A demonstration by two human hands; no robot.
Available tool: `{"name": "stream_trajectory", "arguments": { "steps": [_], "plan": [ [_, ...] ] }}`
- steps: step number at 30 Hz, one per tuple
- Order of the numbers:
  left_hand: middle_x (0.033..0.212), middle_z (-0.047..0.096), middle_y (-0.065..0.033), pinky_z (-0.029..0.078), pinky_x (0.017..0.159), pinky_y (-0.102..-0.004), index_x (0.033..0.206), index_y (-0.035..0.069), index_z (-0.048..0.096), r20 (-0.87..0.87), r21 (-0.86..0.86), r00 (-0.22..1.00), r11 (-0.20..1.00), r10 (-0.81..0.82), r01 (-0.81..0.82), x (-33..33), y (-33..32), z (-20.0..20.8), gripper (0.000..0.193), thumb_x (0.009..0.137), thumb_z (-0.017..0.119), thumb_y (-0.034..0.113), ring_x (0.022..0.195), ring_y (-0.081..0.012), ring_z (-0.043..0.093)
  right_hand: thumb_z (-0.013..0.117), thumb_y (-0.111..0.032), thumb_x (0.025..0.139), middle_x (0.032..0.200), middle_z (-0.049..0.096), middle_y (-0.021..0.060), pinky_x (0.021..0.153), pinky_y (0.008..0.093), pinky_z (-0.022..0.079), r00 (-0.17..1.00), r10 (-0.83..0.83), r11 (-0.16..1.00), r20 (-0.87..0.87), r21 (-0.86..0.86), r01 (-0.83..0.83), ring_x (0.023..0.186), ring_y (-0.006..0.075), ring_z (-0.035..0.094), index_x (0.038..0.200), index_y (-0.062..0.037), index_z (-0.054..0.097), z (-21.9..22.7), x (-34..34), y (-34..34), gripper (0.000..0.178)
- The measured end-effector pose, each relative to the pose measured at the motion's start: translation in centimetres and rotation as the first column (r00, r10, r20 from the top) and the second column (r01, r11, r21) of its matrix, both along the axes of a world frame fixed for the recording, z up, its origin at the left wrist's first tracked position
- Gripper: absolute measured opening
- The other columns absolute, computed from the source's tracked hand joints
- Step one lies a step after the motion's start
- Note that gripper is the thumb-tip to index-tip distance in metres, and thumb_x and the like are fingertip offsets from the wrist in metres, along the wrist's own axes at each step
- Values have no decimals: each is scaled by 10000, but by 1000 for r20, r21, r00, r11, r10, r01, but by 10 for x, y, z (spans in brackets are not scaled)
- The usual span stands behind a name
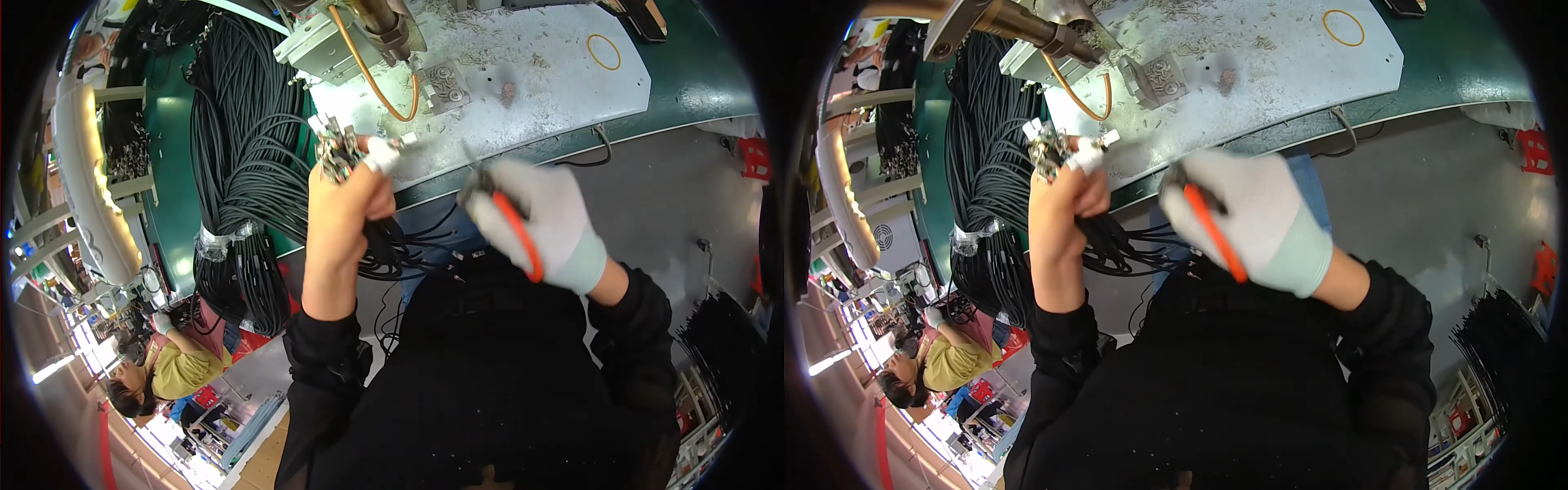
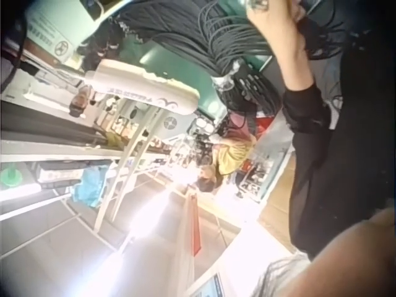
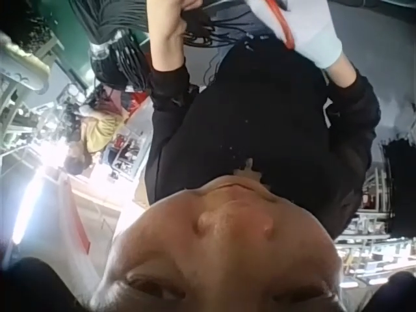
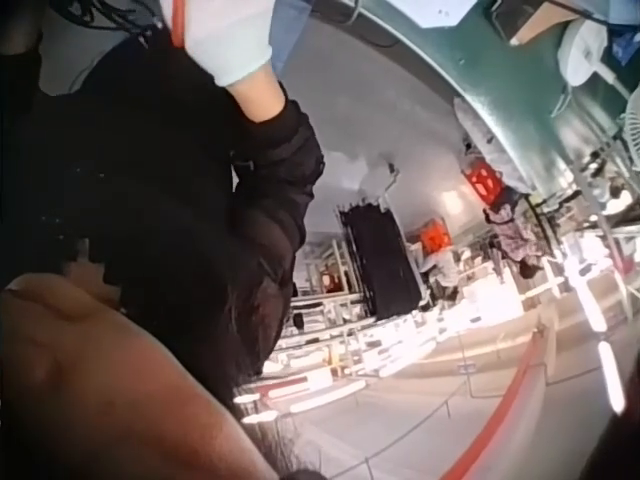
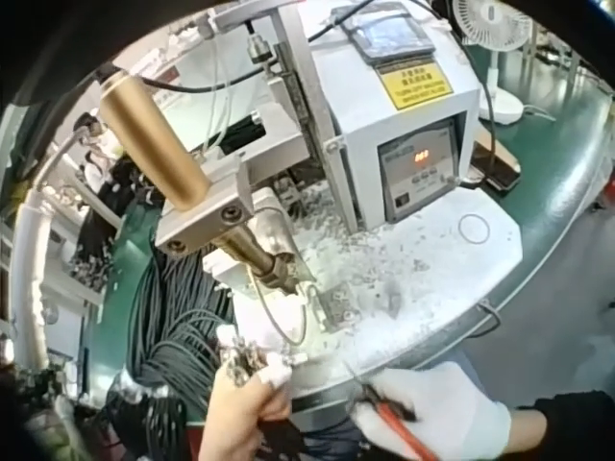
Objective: The person picks up a bundle of cables and uses shears to trim the ends of the wires on each connector one by one. After trimming the wires, the person sets the bundle of cables back down on the work surface.
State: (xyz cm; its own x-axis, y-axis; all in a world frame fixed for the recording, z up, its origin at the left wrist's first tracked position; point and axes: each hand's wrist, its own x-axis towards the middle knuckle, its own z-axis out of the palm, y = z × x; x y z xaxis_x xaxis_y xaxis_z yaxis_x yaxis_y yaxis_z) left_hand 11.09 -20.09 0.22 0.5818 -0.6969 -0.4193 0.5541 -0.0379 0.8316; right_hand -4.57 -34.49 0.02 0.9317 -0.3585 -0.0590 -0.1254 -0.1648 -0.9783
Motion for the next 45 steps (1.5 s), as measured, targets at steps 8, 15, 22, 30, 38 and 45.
{"name": "stream_trajectory", "arguments": {
  "steps": [8,15,22,30,38,45],
  "plan": [
    [564,415,22,249,428,-218,835,21,526,-74,-45,987,989,-142,139,38,-42,-10,24,857,534,26,457,-51,334,558,-284,877,537,547,49,405,225,403,987,29,978,-156,207,4,415,114,533,771,14,561,1,67,-60,317],
    [551,434,12,278,410,-222,765,19,525,147,115,977,983,-156,140,44,-55,-10,75,827,518,-23,435,-64,353,552,-290,887,514,543,56,392,234,415,976,175,985,131,-19,-174,399,121,529,698,25,535,-17,85,-74,368],
    [552,444,10,281,394,-218,772,14,524,364,223,913,969,-186,108,40,-65,0,68,823,526,-32,427,-66,372,552,-253,888,496,531,60,370,242,409,945,243,963,220,-171,-208,386,119,518,689,27,535,-22,87,-77,343],
    [572,415,26,252,393,-218,840,35,514,306,147,925,971,-226,189,43,-57,-8,42,872,538,50,438,-53,331,549,-222,891,495,529,65,358,239,398,962,243,970,126,-19,-243,380,111,506,691,32,543,-24,89,-77,323],
    [592,463,16,270,413,-208,798,18,540,305,182,923,966,-234,185,42,-56,-4,78,872,528,37,466,-52,373,562,-225,885,493,529,66,354,235,390,985,144,953,-98,283,-112,386,106,509,689,27,551,-14,89,-73,319],
    [578,370,28,246,389,-222,825,61,465,368,225,894,957,-256,182,40,-58,-5,82,881,524,72,436,-61,308,571,-234,883,499,533,64,352,234,381,985,158,956,-71,262,-135,398,103,525,707,21,557,-15,89,-74,311]
  ]
}}
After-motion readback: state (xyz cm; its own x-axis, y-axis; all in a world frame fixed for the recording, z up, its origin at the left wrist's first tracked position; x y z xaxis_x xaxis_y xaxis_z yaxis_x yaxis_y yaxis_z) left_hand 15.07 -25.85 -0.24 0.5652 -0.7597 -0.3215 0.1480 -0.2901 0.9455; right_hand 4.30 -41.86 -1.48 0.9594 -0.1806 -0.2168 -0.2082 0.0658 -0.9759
